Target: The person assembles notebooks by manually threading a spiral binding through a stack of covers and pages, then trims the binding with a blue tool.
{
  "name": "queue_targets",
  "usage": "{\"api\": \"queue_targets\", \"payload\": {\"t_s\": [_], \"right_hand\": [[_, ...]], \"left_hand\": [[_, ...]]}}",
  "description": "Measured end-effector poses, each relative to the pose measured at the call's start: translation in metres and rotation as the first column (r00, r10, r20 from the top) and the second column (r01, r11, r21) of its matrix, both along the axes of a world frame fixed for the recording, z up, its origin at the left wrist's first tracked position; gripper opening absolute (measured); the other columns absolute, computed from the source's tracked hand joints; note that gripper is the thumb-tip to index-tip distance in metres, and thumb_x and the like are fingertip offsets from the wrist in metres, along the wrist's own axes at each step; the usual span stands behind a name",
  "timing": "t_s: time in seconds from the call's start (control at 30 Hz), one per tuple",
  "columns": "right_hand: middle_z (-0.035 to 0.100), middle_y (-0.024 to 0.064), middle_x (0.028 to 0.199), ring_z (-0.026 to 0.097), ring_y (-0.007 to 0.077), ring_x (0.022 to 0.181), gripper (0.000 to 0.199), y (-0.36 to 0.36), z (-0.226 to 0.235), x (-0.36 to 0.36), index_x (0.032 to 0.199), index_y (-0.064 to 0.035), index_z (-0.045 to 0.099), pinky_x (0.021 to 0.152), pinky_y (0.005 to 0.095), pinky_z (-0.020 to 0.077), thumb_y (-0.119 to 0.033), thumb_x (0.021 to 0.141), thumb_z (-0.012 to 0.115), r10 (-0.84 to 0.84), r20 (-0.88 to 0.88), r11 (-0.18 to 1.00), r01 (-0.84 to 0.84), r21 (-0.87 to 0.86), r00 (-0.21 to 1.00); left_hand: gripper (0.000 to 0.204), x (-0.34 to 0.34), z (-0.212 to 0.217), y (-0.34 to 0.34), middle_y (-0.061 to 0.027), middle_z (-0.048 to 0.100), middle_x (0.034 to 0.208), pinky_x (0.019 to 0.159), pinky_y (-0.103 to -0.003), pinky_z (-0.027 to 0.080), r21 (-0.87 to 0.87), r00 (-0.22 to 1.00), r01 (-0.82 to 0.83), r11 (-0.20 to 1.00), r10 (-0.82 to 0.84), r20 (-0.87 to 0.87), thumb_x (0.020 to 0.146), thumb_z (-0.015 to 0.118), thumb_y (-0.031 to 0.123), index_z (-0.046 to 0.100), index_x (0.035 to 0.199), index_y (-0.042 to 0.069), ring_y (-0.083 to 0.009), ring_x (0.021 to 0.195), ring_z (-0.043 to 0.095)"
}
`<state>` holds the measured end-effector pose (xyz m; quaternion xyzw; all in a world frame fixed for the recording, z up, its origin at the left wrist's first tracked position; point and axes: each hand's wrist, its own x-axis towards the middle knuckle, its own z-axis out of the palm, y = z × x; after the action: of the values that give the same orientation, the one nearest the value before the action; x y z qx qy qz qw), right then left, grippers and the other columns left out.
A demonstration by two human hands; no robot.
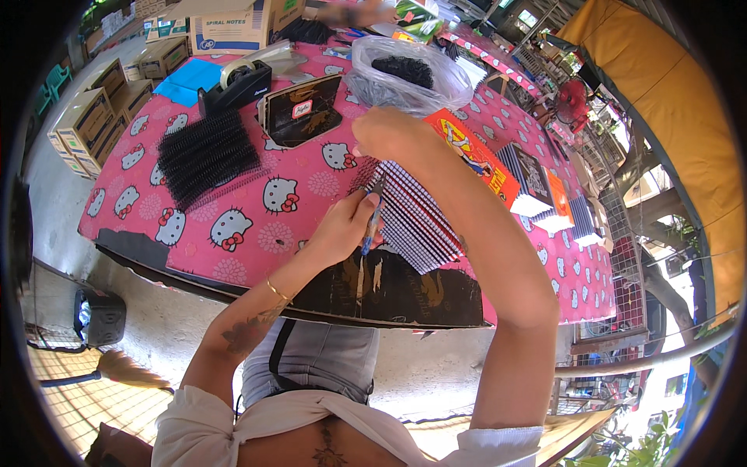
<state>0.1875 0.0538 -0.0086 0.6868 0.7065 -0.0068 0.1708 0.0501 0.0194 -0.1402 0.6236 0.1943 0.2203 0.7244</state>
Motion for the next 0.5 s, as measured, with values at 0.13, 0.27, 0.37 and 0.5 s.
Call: {"api": "queue_targets", "payload": {"t_s": [0.13, 0.27, 0.37, 0.5], "right_hand": [[0.071, 0.0202, 0.091, 0.069, 0.0372, 0.089, 0.032, 0.002, -0.004, -0.005, 0.090, -0.0021, 0.073, 0.081, 0.0464, 0.0536, -0.032, 0.079, 0.074, 0.040, 0.077, 0.995, -0.047, 0.088, 0.996], [0.071, 0.0180, 0.092, 0.069, 0.0351, 0.090, 0.034, -0.001, 0.001, -0.008, 0.093, -0.0045, 0.075, 0.079, 0.0444, 0.0543, -0.036, 0.080, 0.074, 0.033, 0.132, 0.999, -0.032, -0.005, 0.991], [0.072, 0.0170, 0.093, 0.069, 0.0341, 0.091, 0.038, -0.002, 0.000, -0.007, 0.094, -0.0045, 0.074, 0.078, 0.0432, 0.0547, -0.040, 0.080, 0.074, 0.065, 0.199, 0.997, -0.058, -0.044, 0.978], [0.072, 0.0165, 0.096, 0.069, 0.0335, 0.093, 0.031, -0.003, -0.003, -0.007, 0.095, -0.0053, 0.075, 0.079, 0.0434, 0.0547, -0.034, 0.083, 0.069, 0.043, 0.217, 0.999, -0.036, -0.040, 0.975]], "left_hand": [[0.040, 0.003, -0.006, 0.008, -0.0094, 0.062, 0.076, 0.051, -0.029, 0.054, 0.022, 0.998, -0.050, 0.998, 0.050, 0.028, 0.104, 0.040, 0.034, 0.053, 0.105, -0.003, -0.0164, 0.060, 0.065], [0.039, 0.006, 0.002, 0.009, -0.0135, 0.064, 0.074, 0.056, -0.034, 0.053, 0.051, 0.991, -0.130, 0.990, 0.129, 0.016, 0.102, 0.043, 0.030, 0.054, 0.095, -0.006, -0.0220, 0.061, 0.068], [0.039, 0.007, 0.009, 0.007, -0.0126, 0.063, 0.072, 0.057, -0.035, 0.053, -0.025, 0.993, -0.114, 0.993, 0.113, -0.041, 0.103, 0.042, 0.031, 0.053, 0.094, -0.006, -0.0224, 0.060, 0.068], [0.039, 0.000, 0.001, 0.002, -0.0105, 0.064, 0.079, 0.050, -0.030, 0.055, 0.027, 0.997, -0.027, 0.999, 0.029, -0.075, 0.104, 0.040, 0.035, 0.053, 0.106, -0.002, -0.0194, 0.066, 0.070]]}}
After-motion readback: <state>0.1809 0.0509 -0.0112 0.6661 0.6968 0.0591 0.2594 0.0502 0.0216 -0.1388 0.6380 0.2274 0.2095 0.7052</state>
